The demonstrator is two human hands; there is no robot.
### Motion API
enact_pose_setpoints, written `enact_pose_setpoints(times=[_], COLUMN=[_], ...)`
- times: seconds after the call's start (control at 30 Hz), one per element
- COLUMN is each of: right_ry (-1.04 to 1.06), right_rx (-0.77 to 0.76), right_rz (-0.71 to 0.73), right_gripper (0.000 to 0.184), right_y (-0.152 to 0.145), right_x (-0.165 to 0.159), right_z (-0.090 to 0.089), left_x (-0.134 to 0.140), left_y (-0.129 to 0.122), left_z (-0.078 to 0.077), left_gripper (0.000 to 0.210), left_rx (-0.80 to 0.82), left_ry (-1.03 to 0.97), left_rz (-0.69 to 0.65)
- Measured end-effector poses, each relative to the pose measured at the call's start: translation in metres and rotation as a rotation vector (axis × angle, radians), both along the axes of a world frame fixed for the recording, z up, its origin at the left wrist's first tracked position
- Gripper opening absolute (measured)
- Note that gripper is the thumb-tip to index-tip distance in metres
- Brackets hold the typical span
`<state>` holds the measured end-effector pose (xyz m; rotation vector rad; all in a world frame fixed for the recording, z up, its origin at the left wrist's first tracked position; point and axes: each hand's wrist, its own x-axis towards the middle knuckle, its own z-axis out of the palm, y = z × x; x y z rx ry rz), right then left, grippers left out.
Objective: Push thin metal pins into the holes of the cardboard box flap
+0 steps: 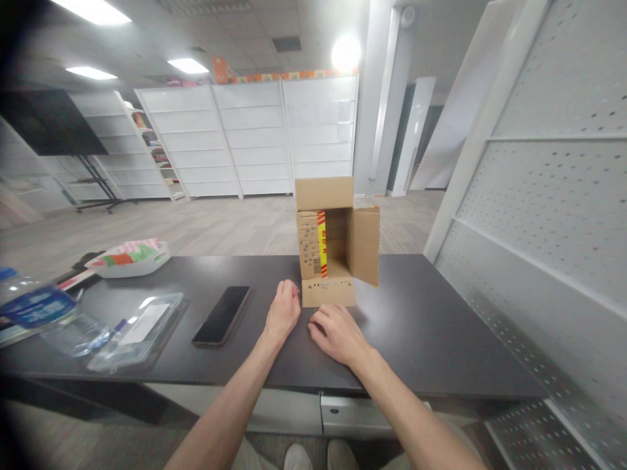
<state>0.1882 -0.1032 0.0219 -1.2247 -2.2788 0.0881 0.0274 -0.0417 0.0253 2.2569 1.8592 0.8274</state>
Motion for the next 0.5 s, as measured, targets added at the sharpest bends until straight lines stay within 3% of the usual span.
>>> enact_pose_setpoints(times=[0.5], right_ry=[-0.001], right_rx=[-0.008], right_rz=[-0.006], right_gripper=[0.013], right_y=[-0.0004], right_x=[0.0001], right_z=[0.0005], left_x=[0.001], left_y=[-0.0012], left_z=[0.0027], left_gripper=[0.014], left_rx=[-0.016], left_ry=[-0.015], left_rz=[-0.003])
